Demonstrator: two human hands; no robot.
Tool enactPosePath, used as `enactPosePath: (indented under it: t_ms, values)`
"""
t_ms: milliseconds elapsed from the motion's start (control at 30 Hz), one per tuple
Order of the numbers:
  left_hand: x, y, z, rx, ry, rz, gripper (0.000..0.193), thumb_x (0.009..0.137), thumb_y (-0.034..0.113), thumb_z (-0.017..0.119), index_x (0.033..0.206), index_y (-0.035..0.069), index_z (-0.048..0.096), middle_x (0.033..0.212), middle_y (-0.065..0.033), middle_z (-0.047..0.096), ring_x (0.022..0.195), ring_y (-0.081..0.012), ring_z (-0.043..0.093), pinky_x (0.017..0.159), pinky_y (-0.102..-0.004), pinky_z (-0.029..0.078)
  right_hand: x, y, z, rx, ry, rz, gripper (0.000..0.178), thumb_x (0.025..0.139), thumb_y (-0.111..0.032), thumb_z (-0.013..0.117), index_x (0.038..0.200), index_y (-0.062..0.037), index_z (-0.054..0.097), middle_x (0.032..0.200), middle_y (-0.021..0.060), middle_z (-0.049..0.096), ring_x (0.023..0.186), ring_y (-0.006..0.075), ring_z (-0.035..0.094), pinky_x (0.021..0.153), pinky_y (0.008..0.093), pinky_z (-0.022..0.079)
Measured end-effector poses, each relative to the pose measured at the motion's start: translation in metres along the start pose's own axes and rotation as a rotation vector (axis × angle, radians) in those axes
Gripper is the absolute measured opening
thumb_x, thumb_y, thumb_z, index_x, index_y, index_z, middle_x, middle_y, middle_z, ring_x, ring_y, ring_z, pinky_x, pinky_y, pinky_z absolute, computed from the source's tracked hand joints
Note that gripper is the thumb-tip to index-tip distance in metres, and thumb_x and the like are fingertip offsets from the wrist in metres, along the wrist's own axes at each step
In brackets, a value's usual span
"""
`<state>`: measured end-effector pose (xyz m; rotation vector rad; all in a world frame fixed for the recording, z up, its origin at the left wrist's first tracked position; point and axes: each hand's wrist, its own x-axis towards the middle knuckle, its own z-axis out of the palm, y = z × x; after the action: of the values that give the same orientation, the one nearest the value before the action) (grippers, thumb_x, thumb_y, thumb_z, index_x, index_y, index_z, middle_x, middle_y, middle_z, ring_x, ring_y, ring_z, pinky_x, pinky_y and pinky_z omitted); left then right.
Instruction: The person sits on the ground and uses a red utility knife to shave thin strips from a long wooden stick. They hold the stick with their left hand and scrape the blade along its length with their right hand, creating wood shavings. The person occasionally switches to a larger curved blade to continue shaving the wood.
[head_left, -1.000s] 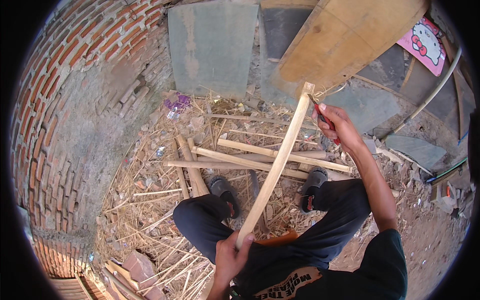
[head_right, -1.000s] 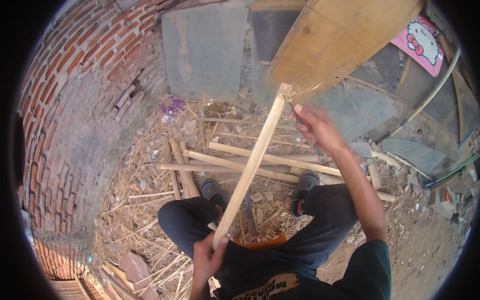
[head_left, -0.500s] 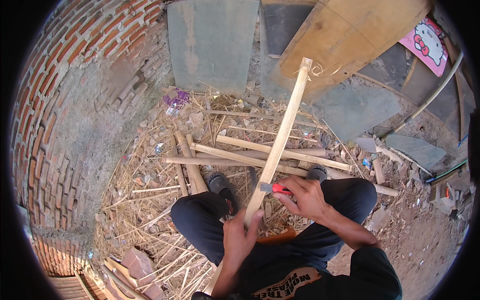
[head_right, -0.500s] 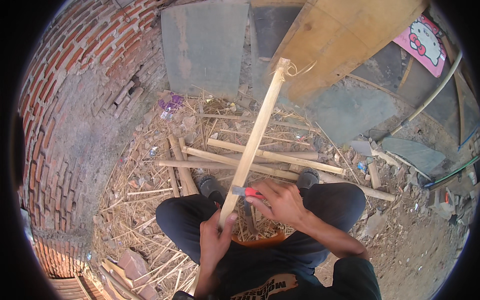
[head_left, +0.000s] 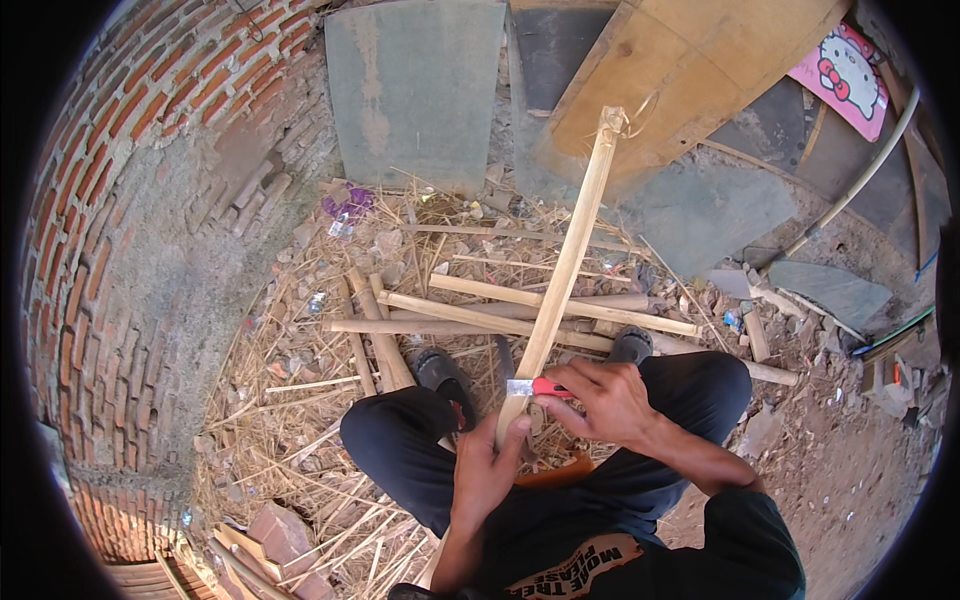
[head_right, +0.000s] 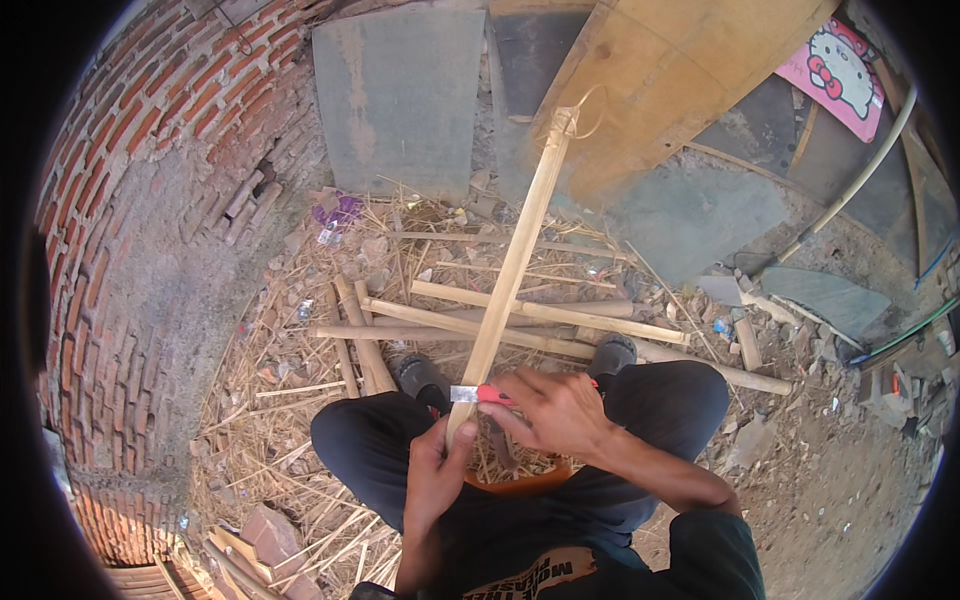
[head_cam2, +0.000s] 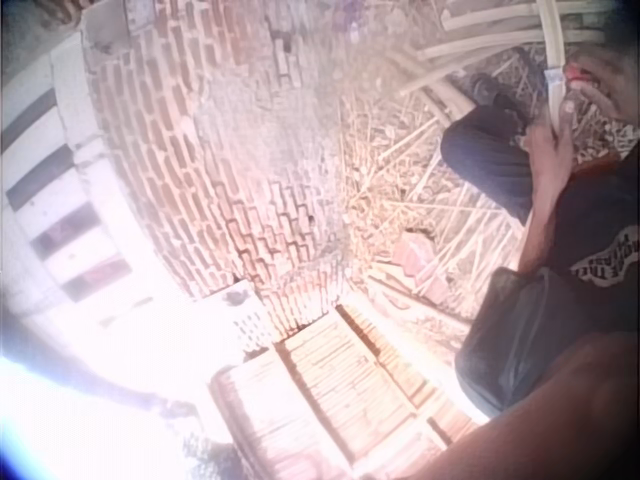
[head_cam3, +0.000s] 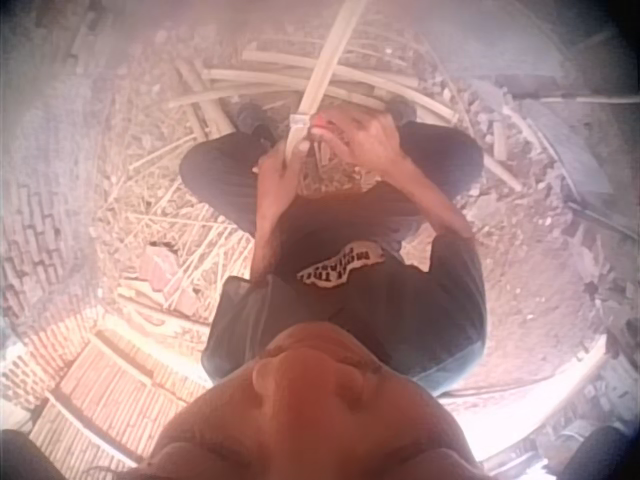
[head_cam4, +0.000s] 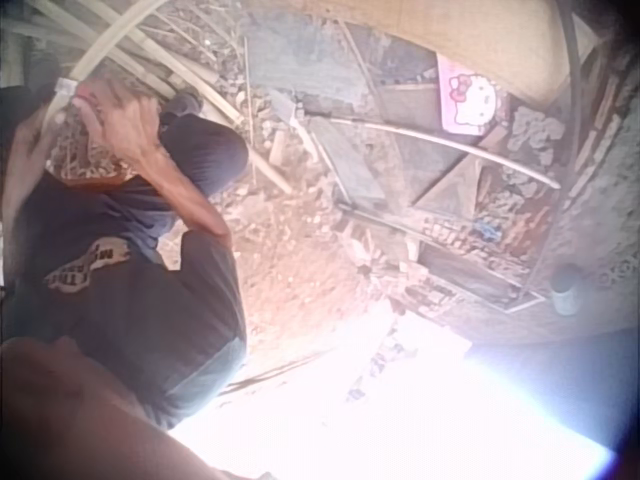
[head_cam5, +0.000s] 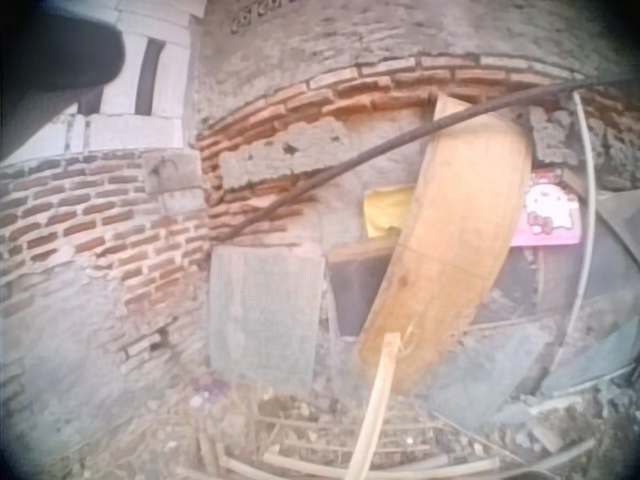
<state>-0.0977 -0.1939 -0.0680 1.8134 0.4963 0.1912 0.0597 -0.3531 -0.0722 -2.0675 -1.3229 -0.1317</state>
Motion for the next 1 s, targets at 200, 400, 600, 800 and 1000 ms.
enactPosePath:
  t_ms: [200, 400, 600, 800, 1000]
  values:
    - [-0.009, -0.014, -0.004, 0.054, 0.022, -0.019, 0.035, 0.111, 0.032, 0.068, 0.109, -0.002, 0.074, 0.067, -0.0124, 0.067, 0.058, -0.0190, 0.064, 0.060, -0.0382, 0.049, 0.012, 0.015, -0.014, -0.037, 0.082, 0.027, 0.027, 0.095, -0.031, 0.083, 0.108, -0.0091, 0.077, 0.088, 0.0076, 0.074, 0.067, 0.0302, 0.074, 0.057, 0.0414, 0.057]
    - [-0.025, -0.021, -0.009, 0.109, 0.021, -0.056, 0.037, 0.113, 0.033, 0.064, 0.105, -0.002, 0.072, 0.066, -0.0022, 0.059, 0.062, -0.0087, 0.054, 0.059, -0.0321, 0.045, 0.029, 0.047, -0.035, 0.029, 0.113, 0.117, 0.029, 0.096, -0.030, 0.082, 0.109, -0.0046, 0.077, 0.094, 0.0124, 0.078, 0.073, 0.0345, 0.074, 0.063, 0.0433, 0.058]
    - [-0.040, -0.028, -0.013, 0.113, 0.006, -0.130, 0.038, 0.111, 0.036, 0.068, 0.110, -0.002, 0.075, 0.062, -0.0112, 0.058, 0.056, -0.0179, 0.055, 0.059, -0.0378, 0.046, 0.055, 0.070, -0.058, -0.059, 0.149, 0.161, 0.027, 0.100, -0.027, 0.078, 0.109, -0.0020, 0.077, 0.090, 0.0171, 0.075, 0.074, 0.0364, 0.072, 0.068, 0.0429, 0.057]
    - [-0.070, -0.033, -0.018, 0.074, -0.061, -0.194, 0.036, 0.111, 0.034, 0.068, 0.111, -0.001, 0.076, 0.063, -0.0112, 0.058, 0.056, -0.0176, 0.055, 0.060, -0.0373, 0.047, 0.077, 0.130, -0.094, -0.196, 0.180, 0.182, 0.028, 0.104, -0.029, 0.072, 0.106, -0.0019, 0.075, 0.086, 0.0204, 0.073, 0.074, 0.0396, 0.069, 0.068, 0.0447, 0.054]
    - [-0.067, -0.047, -0.025, 0.044, -0.091, -0.179, 0.037, 0.112, 0.034, 0.067, 0.111, -0.002, 0.075, 0.063, -0.0093, 0.059, 0.058, -0.0152, 0.055, 0.061, -0.0367, 0.048, 0.081, 0.131, -0.087, 0.100, 0.115, 0.336, 0.032, 0.108, -0.035, 0.067, 0.106, -0.0036, 0.076, 0.080, 0.0096, 0.069, 0.065, 0.0244, 0.063, 0.064, 0.0387, 0.049]
